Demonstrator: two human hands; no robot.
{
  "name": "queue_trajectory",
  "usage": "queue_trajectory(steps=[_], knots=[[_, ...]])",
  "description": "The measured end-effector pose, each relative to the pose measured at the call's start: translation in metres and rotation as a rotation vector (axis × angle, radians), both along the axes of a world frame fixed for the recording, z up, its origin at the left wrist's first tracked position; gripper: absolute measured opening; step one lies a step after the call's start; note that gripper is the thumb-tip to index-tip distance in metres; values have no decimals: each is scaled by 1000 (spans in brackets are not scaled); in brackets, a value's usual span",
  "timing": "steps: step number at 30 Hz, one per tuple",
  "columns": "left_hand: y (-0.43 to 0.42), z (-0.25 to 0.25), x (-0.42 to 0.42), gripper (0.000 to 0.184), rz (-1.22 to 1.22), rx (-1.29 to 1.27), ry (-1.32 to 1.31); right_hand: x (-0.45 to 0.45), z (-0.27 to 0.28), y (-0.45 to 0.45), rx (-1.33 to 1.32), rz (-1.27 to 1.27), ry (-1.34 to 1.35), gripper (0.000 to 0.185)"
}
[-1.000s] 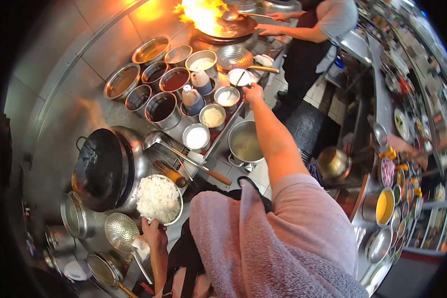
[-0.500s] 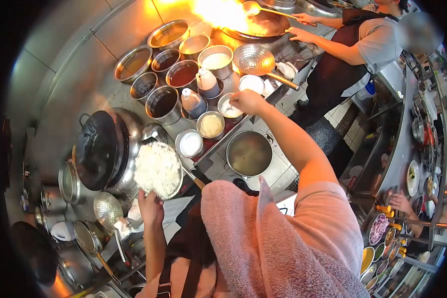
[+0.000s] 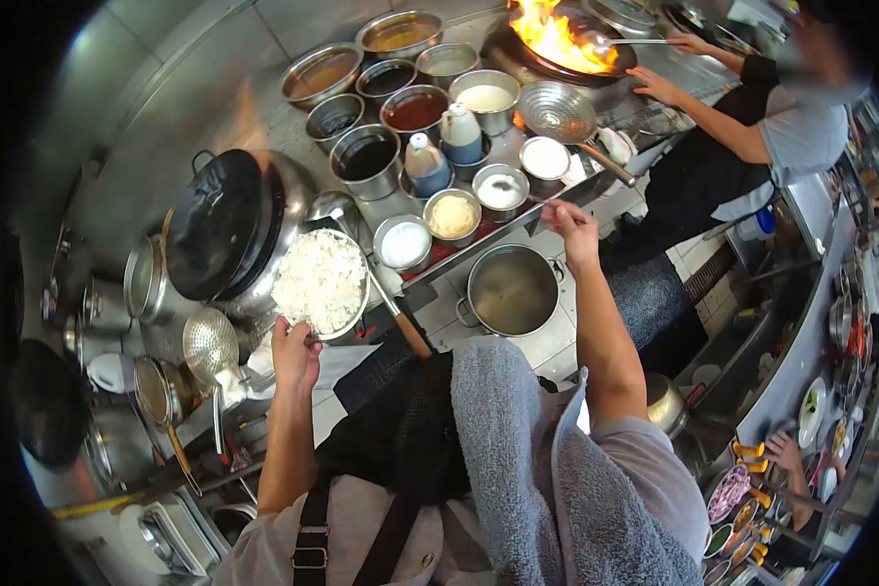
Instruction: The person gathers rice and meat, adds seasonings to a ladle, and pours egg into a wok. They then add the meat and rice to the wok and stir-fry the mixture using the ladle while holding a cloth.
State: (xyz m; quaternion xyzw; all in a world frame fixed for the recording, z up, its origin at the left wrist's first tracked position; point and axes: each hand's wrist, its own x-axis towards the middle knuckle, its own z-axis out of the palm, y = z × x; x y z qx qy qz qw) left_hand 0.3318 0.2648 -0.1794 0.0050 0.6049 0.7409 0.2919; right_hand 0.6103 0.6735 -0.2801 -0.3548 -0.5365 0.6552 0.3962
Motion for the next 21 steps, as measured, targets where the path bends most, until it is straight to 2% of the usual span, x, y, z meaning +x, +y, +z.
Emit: queue_trajectory(steps=[2, 6, 12, 15, 21], knots=[[-12, -2, 0, 31, 29, -22, 6, -29, 41, -22, 70, 10, 62, 27], [-34, -13, -4, 30, 89, -64, 38, -92, 77, -70, 192, 261, -180, 22], [-68, -27, 5, 25, 130, -82, 30, -143, 66, -89, 455, 301, -445, 25], [-85, -34, 8, 23, 133, -88, 31, -154, 62, -89, 462, 305, -473, 25], [-102, -37, 8, 23, 168, -121, 2, -164, 36, -91, 248, 260, -384, 22]])
